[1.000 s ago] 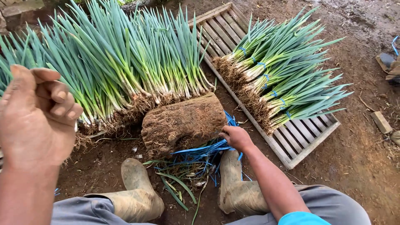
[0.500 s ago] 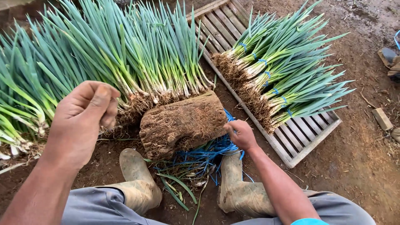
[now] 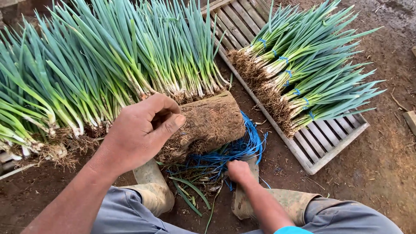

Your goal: The person is bundling harvested green onions and tying them securely with blue plastic strips.

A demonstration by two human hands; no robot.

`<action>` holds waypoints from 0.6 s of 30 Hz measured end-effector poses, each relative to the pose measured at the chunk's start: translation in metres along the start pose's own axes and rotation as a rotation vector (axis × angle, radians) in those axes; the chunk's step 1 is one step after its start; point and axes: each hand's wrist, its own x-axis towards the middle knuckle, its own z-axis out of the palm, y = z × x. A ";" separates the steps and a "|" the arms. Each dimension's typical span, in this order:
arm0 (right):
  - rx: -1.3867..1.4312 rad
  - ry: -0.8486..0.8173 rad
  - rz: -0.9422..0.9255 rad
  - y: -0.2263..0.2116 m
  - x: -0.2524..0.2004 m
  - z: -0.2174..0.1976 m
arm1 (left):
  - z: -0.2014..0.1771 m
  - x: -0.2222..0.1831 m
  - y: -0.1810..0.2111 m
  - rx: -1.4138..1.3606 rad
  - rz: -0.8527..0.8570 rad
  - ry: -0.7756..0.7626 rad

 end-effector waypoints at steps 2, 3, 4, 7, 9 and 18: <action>-0.006 0.026 -0.032 -0.005 0.000 0.000 | 0.000 0.000 -0.002 0.004 0.006 0.000; -0.012 0.050 -0.063 -0.008 0.001 0.000 | 0.000 0.000 -0.004 0.006 0.012 -0.002; -0.014 0.046 -0.065 -0.006 -0.001 -0.010 | 0.001 -0.001 -0.007 0.004 0.008 -0.002; -0.051 0.065 -0.319 -0.006 -0.024 -0.074 | 0.004 0.004 -0.009 0.060 0.037 -0.012; -0.102 -0.067 -0.438 -0.025 -0.073 -0.143 | 0.006 0.007 -0.004 0.050 -0.124 -0.220; 0.092 0.249 -0.765 -0.041 -0.185 -0.288 | 0.015 0.012 0.026 0.056 -0.206 -0.544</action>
